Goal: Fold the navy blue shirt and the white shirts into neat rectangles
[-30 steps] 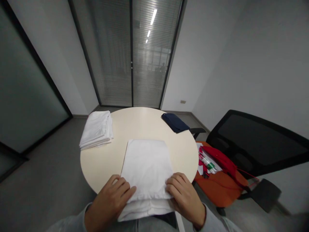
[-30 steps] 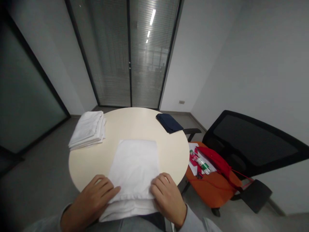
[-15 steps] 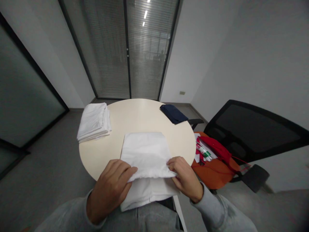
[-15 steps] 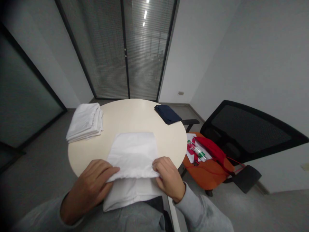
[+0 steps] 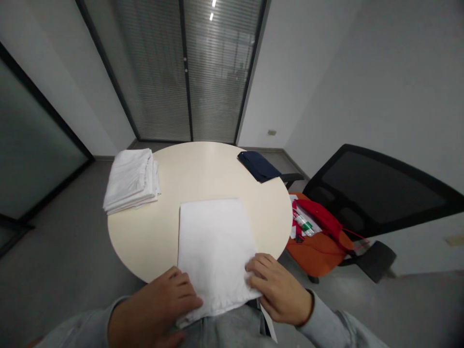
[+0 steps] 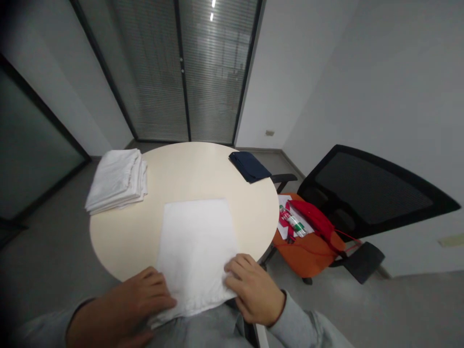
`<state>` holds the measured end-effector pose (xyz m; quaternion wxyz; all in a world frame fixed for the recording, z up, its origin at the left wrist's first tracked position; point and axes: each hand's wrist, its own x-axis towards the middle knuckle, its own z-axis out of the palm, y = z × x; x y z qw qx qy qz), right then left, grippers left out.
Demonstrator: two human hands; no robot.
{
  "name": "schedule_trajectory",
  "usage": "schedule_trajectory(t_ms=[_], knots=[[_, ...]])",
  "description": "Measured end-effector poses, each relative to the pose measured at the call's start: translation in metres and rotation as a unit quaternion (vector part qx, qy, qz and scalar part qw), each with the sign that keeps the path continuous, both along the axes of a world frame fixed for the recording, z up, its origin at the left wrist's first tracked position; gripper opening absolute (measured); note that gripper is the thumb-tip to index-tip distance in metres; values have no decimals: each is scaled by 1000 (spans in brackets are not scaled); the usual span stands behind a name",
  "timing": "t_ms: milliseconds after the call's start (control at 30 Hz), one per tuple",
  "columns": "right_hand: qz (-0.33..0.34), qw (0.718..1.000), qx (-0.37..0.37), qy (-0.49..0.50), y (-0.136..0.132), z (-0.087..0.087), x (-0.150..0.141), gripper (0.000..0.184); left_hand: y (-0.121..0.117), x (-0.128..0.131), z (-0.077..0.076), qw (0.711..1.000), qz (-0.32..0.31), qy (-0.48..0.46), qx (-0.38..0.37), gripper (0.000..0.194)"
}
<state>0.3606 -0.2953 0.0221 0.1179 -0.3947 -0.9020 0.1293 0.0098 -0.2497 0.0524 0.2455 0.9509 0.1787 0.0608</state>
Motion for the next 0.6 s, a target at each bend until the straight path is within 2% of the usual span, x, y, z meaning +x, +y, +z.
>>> schedule_trajectory(t_ms=[67,100,133,200,233,267,300,333,433,500,600], knots=[[-4,1000,-29,9,-1,7,1,24,23,-3,3,997,31,-55,-49,30],[-5,999,-44,17,-1,11,1,20,41,-3,1,992,81,-86,-50,27],[-7,998,-59,28,1,15,1,19,62,-2,-3,982,150,-112,-37,28],[-25,996,-67,51,10,23,0,24,112,3,-13,932,333,-141,11,38],[-42,996,-56,63,19,25,-1,26,137,8,-18,903,405,-140,37,44],[-67,994,-35,77,31,27,-2,26,162,13,-23,885,449,-114,47,49],[-96,991,-9,90,47,28,-2,26,183,18,-27,885,460,-71,20,51],[-127,987,14,99,65,28,-3,24,201,23,-30,895,443,-26,-30,53],[-205,976,33,63,133,26,-4,29,231,34,-31,927,332,70,-162,54],[-212,977,4,-7,179,21,-6,39,237,37,-27,938,280,87,-182,50],[-189,980,-31,-55,230,13,-11,36,239,39,-22,946,273,88,-149,43]])
